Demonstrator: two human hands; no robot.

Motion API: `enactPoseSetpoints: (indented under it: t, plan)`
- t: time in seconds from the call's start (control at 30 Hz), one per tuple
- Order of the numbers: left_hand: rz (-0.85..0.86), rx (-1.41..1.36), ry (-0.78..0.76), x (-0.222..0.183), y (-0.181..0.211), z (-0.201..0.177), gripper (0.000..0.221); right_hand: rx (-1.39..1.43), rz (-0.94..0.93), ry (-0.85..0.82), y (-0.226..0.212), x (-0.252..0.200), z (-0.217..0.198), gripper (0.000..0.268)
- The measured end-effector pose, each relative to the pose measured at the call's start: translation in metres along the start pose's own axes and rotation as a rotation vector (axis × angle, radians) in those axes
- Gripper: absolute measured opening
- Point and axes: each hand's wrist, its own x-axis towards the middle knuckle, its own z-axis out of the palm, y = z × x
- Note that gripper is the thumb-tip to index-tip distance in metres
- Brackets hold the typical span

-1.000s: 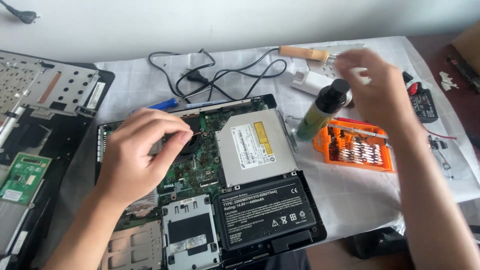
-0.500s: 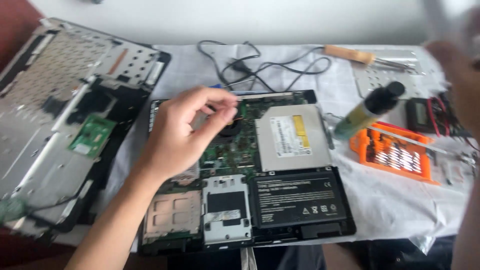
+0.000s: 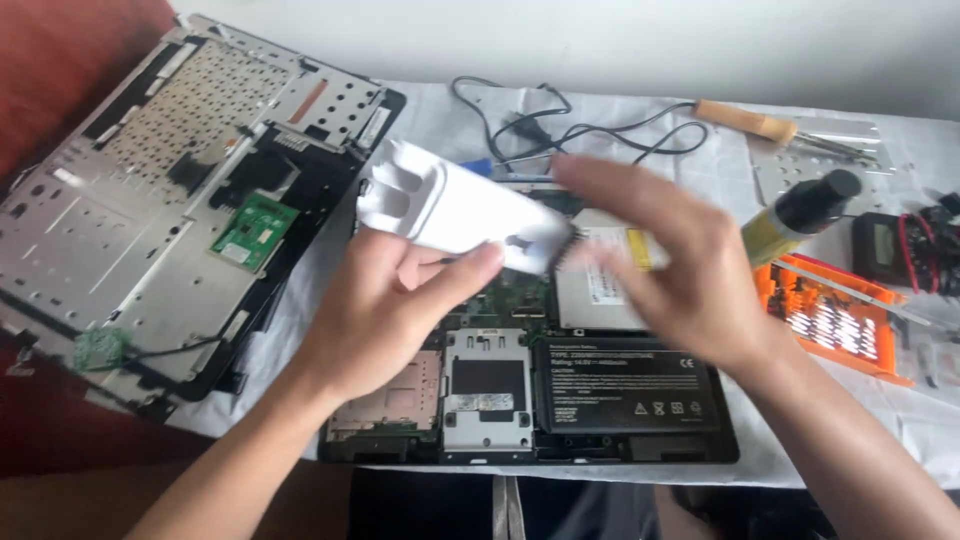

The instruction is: Disassembling, cleaning, and reconnecting internal components of a laptop computer

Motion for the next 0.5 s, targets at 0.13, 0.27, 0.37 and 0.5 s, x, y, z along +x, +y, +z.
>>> enactPoseSetpoints:
  t: [0.13, 0.27, 0.37, 0.5]
  plan:
    - [-0.142, 0.235, -0.004, 0.02, -0.005, 0.004, 0.042, 0.091, 0.34, 0.099, 0.027, -0.016, -0.008, 0.033]
    - [-0.077, 0.529, -0.114, 0.055, -0.042, 0.017, 0.026, 0.173, 0.558, 0.06, 0.049, -0.038, -0.004, 0.034]
    - [-0.05, 0.62, -0.168, 0.073, -0.056, 0.029, 0.046, 0.097, 0.542, -0.002, 0.046, -0.051, -0.012, 0.038]
    - [-0.017, 0.642, -0.298, 0.087, -0.064, 0.037, 0.034, -0.051, 0.522, -0.098, 0.049, -0.083, -0.021, 0.053]
